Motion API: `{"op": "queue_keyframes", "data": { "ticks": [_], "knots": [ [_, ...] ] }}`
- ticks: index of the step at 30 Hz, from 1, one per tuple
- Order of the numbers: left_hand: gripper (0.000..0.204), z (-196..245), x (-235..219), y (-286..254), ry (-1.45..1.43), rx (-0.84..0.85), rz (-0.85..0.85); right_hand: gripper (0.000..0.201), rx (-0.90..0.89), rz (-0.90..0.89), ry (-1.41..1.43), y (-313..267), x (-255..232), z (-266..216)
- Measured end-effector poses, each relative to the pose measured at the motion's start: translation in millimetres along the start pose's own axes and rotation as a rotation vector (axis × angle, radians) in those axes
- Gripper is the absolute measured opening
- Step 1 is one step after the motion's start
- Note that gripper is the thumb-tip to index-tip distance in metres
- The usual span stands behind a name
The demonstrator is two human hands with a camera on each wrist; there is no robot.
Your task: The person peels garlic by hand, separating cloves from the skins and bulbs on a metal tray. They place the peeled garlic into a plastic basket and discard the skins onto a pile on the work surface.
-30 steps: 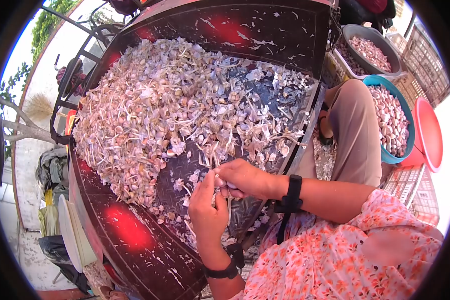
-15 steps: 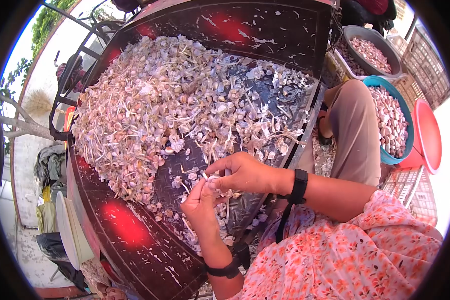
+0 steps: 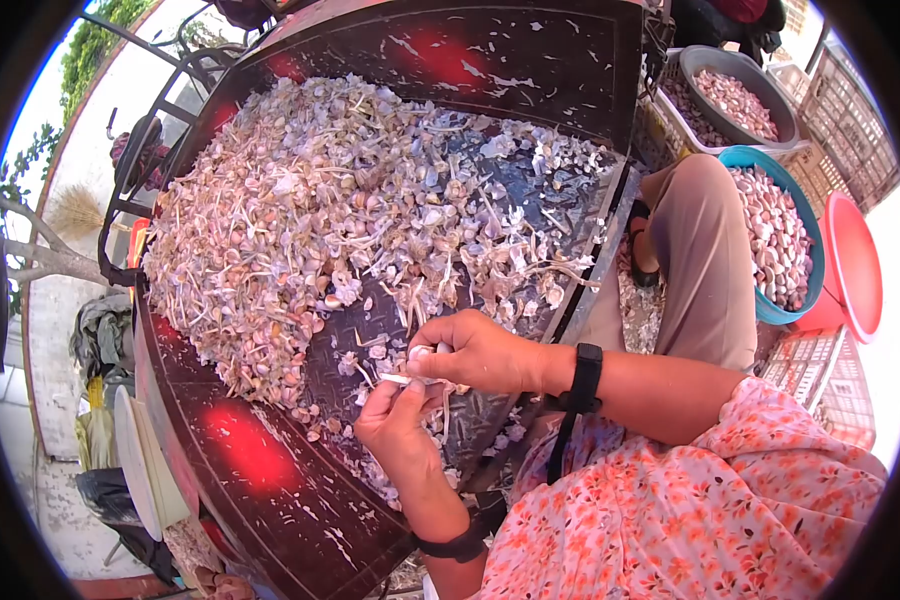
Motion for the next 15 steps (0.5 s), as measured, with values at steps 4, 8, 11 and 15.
{"op": "queue_keyframes", "data": {
  "ticks": [4, 8, 11, 15],
  "knots": [
    [0.011, -1.7, 0.9, -4.2, -0.160, 0.008, 0.007, 0.023, -0.017, -0.102, -0.033, -4.2, -2.4, -9.7],
    [0.011, -8.6, -0.1, -10.0, -0.177, 0.008, 0.038, 0.021, -0.044, -0.251, 0.002, -3.0, -4.2, -1.4],
    [0.010, -11.8, -5.3, -11.8, -0.132, 0.018, 0.084, 0.022, 0.190, -0.314, 0.037, -3.9, -7.0, 1.9],
    [0.008, -8.4, -10.0, -2.0, -0.168, -0.013, 0.045, 0.024, 0.184, -0.294, 0.205, 0.7, 0.8, 8.7]
  ]
}}
Point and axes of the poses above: each hand's wrist, its own y-axis towards the middle knuckle, its own x-axis out of the palm, z = x × y, the point moved 5 cm from there along y, towards the middle knuckle, and after that the axes turned 1 degree about -x, right-handed, at the moved point
